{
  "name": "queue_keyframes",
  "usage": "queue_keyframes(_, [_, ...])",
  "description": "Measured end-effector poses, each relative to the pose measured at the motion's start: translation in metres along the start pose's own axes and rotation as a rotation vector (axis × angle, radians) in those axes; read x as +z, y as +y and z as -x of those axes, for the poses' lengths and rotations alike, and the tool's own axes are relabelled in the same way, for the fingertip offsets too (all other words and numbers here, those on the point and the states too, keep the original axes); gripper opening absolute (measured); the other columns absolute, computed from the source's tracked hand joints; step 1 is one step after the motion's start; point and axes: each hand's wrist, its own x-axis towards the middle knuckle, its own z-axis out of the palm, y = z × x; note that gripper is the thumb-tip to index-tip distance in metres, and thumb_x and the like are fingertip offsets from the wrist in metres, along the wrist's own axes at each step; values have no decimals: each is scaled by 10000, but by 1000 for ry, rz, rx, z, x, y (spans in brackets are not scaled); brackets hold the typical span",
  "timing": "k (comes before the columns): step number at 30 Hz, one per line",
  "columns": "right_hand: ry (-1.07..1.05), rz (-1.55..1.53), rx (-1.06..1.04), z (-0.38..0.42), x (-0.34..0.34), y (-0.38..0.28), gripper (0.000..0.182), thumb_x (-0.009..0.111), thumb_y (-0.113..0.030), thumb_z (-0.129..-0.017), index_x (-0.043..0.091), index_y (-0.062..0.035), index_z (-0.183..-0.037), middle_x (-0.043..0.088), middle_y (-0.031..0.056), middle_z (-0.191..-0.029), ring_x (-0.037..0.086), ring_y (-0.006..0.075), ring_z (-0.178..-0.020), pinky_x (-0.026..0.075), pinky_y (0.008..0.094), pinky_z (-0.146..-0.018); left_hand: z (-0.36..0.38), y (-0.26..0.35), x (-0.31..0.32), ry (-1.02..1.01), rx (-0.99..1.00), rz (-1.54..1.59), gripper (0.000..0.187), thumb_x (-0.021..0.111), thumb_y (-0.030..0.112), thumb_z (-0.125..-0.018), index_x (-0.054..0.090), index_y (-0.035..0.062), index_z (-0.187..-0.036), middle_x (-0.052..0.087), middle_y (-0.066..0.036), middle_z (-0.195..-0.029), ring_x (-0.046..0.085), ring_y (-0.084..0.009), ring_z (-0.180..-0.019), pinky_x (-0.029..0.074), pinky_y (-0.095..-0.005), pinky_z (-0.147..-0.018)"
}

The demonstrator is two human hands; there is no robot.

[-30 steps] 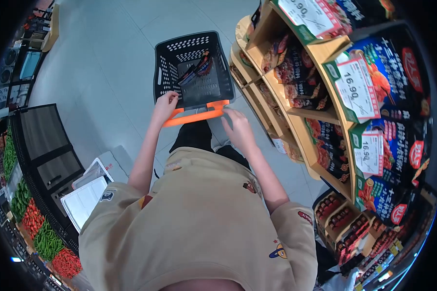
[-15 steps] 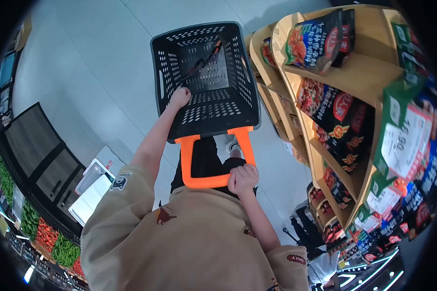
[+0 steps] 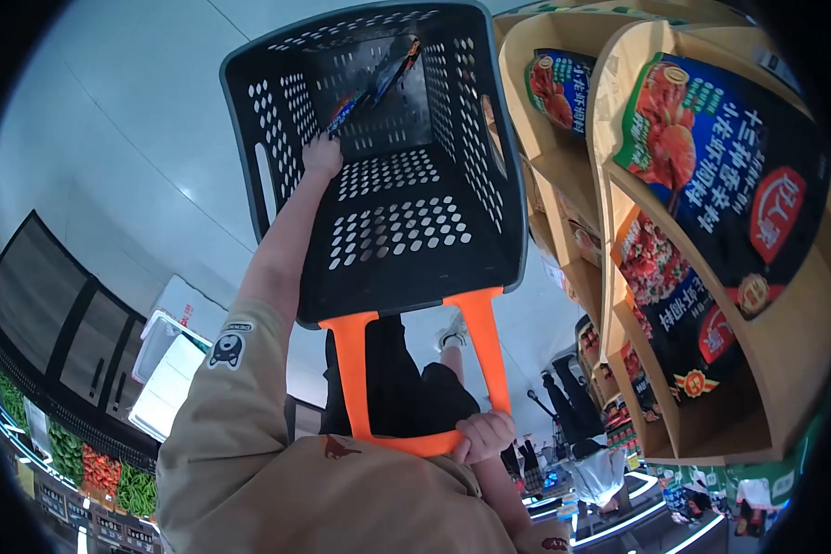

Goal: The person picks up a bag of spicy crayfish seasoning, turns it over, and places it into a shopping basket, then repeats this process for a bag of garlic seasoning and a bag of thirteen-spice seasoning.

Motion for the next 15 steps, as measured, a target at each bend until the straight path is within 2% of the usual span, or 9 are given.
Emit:
queue_keyframes(2, [8,-11,13,0,1,0,145,406,-225,-568,507,-141,-508,493,-5,-498,465,144,-495,389,277,-593,-14,-5,15,-40,-10,-1,176,492,145,-754,607,84,-872,531,-98,-1017,522,-256,-936,444,-365,-766])
queue_keyframes(3, [16,-11,11,1,2,0,149,403,-223,-573,508,-140,-509,496,-5,-501,463,147,-494,386,277,-602,-8,-3,11,75,36,-39,172,453,71,-756,613,70,-820,584,-93,-894,579,-246,-810,479,-353,-696])
queue_keyframes(6, [-1,12,3,-2,0,-2,151,404,-222,-574,510,-136,-511,493,-8,-498,460,145,-489,384,274,-613,-9,-6,13,74,151,-15,165,453,42,-737,616,57,-762,595,-107,-840,587,-247,-791,479,-369,-699])
queue_keyframes(7, [6,15,2,-3,0,-3,151,404,-222,-574,510,-136,-511,493,-8,-498,460,145,-489,384,274,-613,-6,-3,11,132,136,46,124,494,24,-695,613,39,-727,598,-130,-808,590,-260,-782,479,-379,-699])
queue_keyframes(9, [7,-28,22,-3,2,-6,165,416,-220,-593,510,-117,-504,490,16,-488,470,175,-467,388,316,-607,11,7,0,173,133,141,115,514,23,-675,612,34,-735,596,-140,-816,587,-270,-788,480,-377,-697])
queue_keyframes(11, [32,-33,4,-2,5,-4,152,417,-222,-581,512,-125,-514,488,6,-494,463,161,-471,386,297,-614,16,14,-5,224,123,270,142,547,22,-628,610,28,-755,590,-154,-836,577,-294,-796,477,-377,-698])
queue_keyframes(13, [31,-39,0,-4,2,-7,122,433,-207,-571,518,-130,-529,478,-3,-508,452,157,-483,388,279,-619,44,30,-28,244,59,387,137,530,26,-632,618,37,-737,592,-152,-787,577,-297,-750,470,-385,-691])
queue_keyframes(15, [57,-45,-16,-6,0,-8,106,446,-192,-569,519,-126,-529,473,-1,-513,451,163,-490,390,281,-620,75,41,-38,355,56,519,129,512,40,-653,620,26,-722,583,-167,-758,569,-306,-728,458,-377,-687])
